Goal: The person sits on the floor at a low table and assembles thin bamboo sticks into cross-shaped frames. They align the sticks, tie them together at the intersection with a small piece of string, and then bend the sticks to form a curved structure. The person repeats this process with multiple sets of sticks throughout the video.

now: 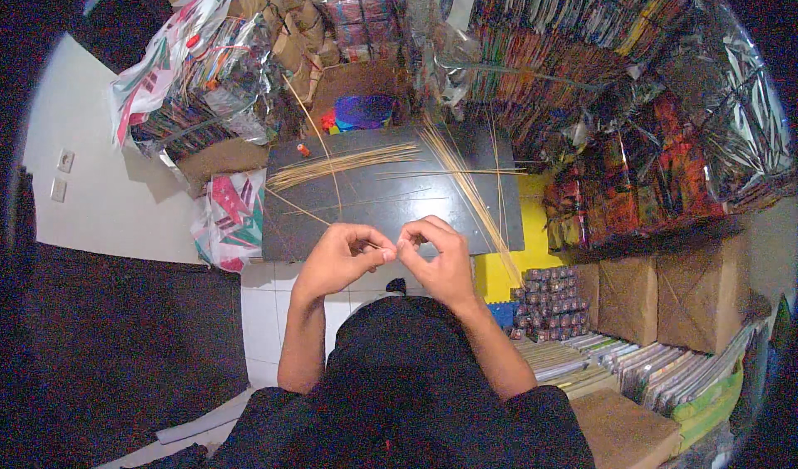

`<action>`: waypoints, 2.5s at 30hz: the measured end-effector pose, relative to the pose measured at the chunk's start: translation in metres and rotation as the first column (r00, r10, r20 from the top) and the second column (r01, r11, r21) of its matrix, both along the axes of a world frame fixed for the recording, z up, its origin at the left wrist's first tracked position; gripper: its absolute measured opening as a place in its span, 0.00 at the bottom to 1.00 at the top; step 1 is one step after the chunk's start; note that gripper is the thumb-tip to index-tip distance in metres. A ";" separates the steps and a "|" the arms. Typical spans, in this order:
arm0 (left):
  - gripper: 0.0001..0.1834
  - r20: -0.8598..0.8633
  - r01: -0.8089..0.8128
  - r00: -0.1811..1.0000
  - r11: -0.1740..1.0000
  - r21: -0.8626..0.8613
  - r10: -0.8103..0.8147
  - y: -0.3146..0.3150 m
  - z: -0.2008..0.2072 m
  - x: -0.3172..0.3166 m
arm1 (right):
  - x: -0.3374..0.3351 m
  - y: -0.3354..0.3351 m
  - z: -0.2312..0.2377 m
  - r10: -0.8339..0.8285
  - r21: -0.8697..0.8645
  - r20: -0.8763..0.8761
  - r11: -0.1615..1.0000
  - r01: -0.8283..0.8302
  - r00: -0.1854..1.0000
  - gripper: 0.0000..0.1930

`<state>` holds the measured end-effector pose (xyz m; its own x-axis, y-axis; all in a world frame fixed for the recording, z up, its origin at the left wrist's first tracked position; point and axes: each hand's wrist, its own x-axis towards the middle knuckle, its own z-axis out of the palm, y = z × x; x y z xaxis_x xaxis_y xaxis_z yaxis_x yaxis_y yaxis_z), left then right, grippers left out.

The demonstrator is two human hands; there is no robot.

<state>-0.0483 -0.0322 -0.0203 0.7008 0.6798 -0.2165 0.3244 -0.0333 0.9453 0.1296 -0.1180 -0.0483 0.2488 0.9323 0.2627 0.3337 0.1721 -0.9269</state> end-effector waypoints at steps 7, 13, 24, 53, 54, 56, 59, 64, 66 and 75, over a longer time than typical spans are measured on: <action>0.08 -0.026 -0.034 0.999 0.991 0.130 0.037 -0.001 0.000 0.005 | 0.000 0.001 0.017 0.025 0.083 0.256 0.995 -0.048 0.966 0.07; 0.08 0.152 -0.188 0.970 0.982 -0.013 0.187 -0.004 -0.006 0.011 | -0.004 0.001 0.017 -0.060 0.196 0.352 0.981 -0.011 0.934 0.06; 0.07 0.286 -0.206 0.928 0.969 -0.139 0.239 -0.004 0.000 0.011 | -0.012 0.003 0.004 -0.111 0.083 -0.044 0.990 0.114 0.993 0.04; 0.06 0.321 -0.238 0.914 0.969 -0.071 0.248 -0.008 0.006 0.014 | -0.020 0.002 -0.011 -0.125 -0.109 -0.377 0.990 0.090 0.918 0.04; 0.06 0.321 -0.239 0.914 0.969 -0.066 0.247 -0.007 0.005 0.014 | -0.020 0.002 -0.008 -0.125 -0.126 -0.394 0.989 0.081 0.910 0.05; 0.06 0.323 -0.240 0.914 0.969 -0.056 0.245 -0.007 0.002 0.014 | -0.021 0.001 -0.008 -0.130 -0.146 -0.413 0.986 0.075 0.901 0.05; 0.06 0.327 -0.238 0.912 0.969 -0.068 0.247 -0.007 0.000 0.013 | -0.022 0.002 -0.010 -0.131 -0.173 -0.444 0.983 0.059 0.886 0.05; 0.06 0.319 -0.237 0.917 0.971 -0.042 0.238 -0.008 -0.002 0.013 | -0.025 0.002 -0.007 -0.084 -0.161 -0.564 0.987 -0.009 0.822 0.05; 0.05 0.314 -0.237 0.919 0.971 -0.041 0.238 -0.008 -0.003 0.013 | -0.026 0.003 -0.007 -0.083 -0.150 -0.586 0.989 -0.008 0.806 0.05; 0.06 0.272 -0.260 0.927 0.965 -0.037 0.260 -0.009 -0.003 0.013 | -0.026 0.004 -0.011 -0.072 -0.133 -0.669 0.991 -0.024 0.740 0.05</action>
